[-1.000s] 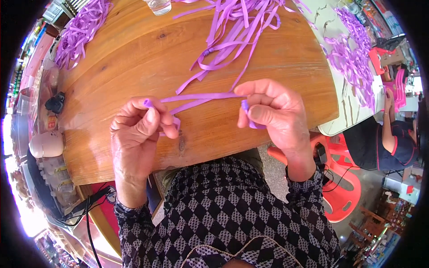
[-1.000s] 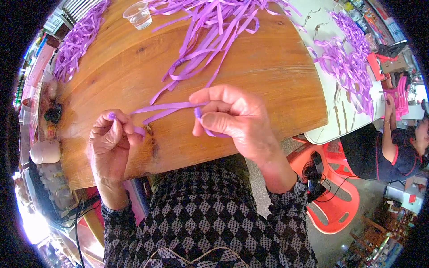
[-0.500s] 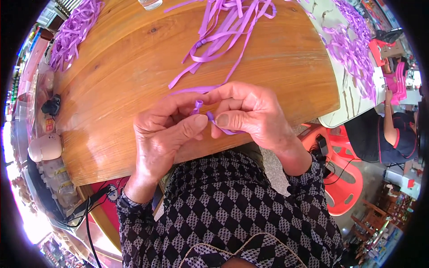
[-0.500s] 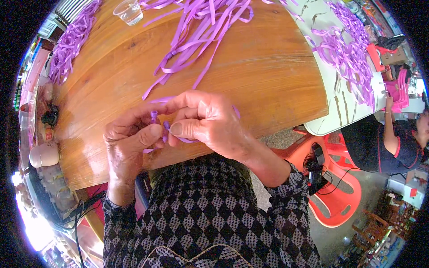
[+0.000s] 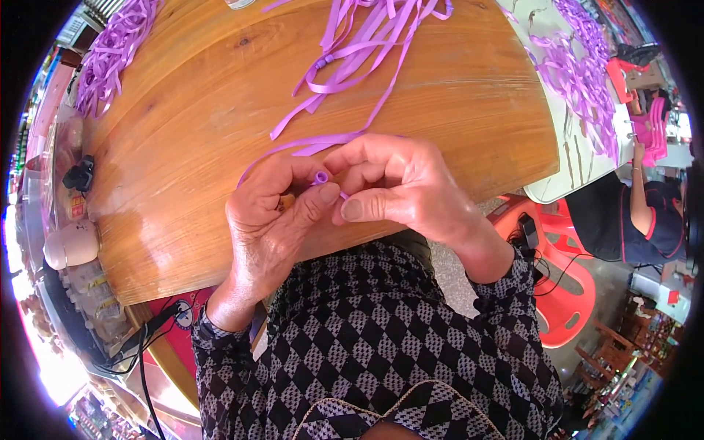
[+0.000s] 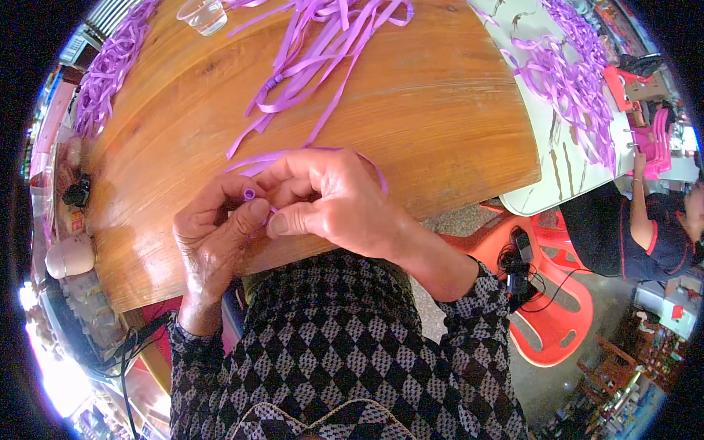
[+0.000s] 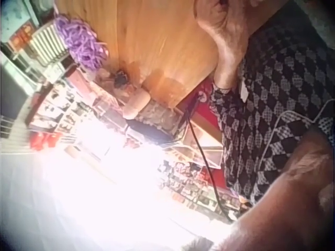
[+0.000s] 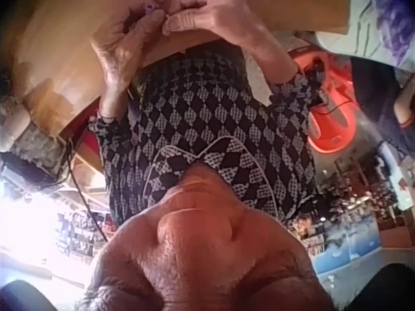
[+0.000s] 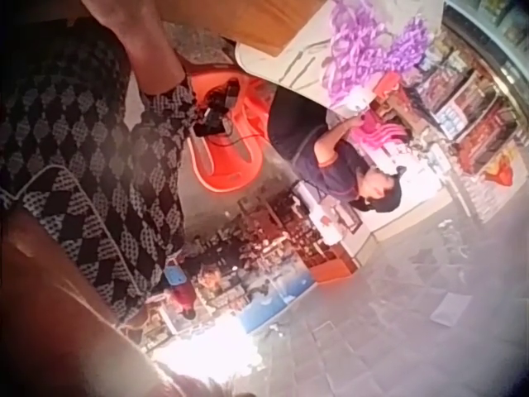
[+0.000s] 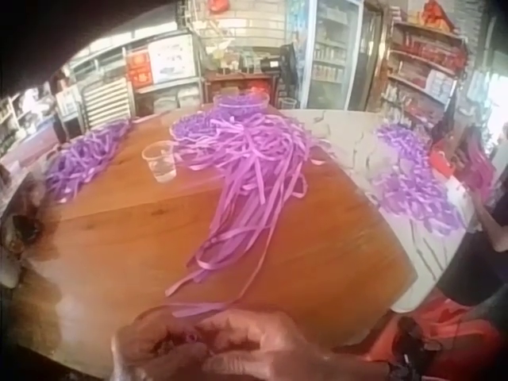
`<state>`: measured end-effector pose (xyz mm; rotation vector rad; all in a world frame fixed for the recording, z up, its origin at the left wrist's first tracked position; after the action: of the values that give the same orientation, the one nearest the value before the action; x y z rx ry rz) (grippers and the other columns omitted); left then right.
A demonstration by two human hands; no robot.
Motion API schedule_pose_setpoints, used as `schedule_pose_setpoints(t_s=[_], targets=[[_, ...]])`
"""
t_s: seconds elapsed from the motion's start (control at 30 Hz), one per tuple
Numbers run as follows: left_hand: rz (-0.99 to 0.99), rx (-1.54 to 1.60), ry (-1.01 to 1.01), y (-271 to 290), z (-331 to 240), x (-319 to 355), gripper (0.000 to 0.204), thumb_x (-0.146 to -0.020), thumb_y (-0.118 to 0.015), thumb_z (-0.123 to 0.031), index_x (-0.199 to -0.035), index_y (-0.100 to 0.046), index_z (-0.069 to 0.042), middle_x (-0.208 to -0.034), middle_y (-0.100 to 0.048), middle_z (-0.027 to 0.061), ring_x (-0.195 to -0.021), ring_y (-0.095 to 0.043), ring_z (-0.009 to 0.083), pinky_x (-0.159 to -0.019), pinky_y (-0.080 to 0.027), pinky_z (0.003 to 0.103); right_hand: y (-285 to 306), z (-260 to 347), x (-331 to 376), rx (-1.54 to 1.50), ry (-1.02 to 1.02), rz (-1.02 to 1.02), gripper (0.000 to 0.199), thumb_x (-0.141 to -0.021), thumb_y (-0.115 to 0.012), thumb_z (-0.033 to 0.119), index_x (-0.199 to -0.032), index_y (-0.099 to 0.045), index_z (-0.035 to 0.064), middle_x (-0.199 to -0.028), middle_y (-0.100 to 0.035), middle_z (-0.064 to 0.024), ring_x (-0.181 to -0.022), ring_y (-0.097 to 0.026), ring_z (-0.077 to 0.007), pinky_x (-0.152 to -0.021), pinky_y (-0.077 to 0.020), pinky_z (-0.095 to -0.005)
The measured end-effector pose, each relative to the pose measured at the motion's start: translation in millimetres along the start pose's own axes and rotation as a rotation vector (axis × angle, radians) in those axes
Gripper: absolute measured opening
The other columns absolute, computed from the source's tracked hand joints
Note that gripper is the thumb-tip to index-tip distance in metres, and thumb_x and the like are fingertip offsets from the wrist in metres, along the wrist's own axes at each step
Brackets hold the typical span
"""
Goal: The person ties knots in purple ribbons by hand, pulling the ends to tighten them before setting the finished ribbons aside on the wooden table.
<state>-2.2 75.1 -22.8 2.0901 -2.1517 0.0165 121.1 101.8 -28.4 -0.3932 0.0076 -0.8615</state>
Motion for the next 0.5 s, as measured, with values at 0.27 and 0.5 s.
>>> schedule_pose_setpoints(t_s=[0.27,0.5], targets=[[-0.040,-0.041,0.026,3.9,-1.5,-0.1,0.014,-0.079,-0.067,-0.006,-0.086,-0.059,0.002,-0.076,-0.054,0.0004,-0.069,-0.051,0.0057,-0.060,-0.042,0.019,3.4,4.8,9.3,0.628,0.167,-0.106,0.016,-0.077,-0.061,-0.003,-0.093,-0.059,-0.0028,-0.078,-0.062,-0.0052,-0.074,-0.058,-0.0075,-0.066,-0.0467,-0.0218],[-0.131,0.288,0.034,45.1,-4.0,0.0,0.011,-0.083,-0.059,-0.006,-0.092,-0.060,0.000,-0.077,-0.060,0.0050,-0.068,-0.056,0.0110,-0.060,-0.045,0.021,68.5,31.2,35.3,0.238,0.028,-0.556,0.010,-0.080,-0.056,0.005,-0.085,-0.063,0.0014,-0.064,-0.062,-0.0064,-0.049,-0.048,-0.0056,-0.045,-0.0332,-0.0181]])
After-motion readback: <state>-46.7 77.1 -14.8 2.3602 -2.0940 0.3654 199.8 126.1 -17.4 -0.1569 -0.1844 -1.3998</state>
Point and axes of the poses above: each hand's wrist, its own x-axis away from the middle knuckle, its own y-axis out of the back of the hand, z = x × y, the point moved 7 cm from there along -x, towards the middle knuckle
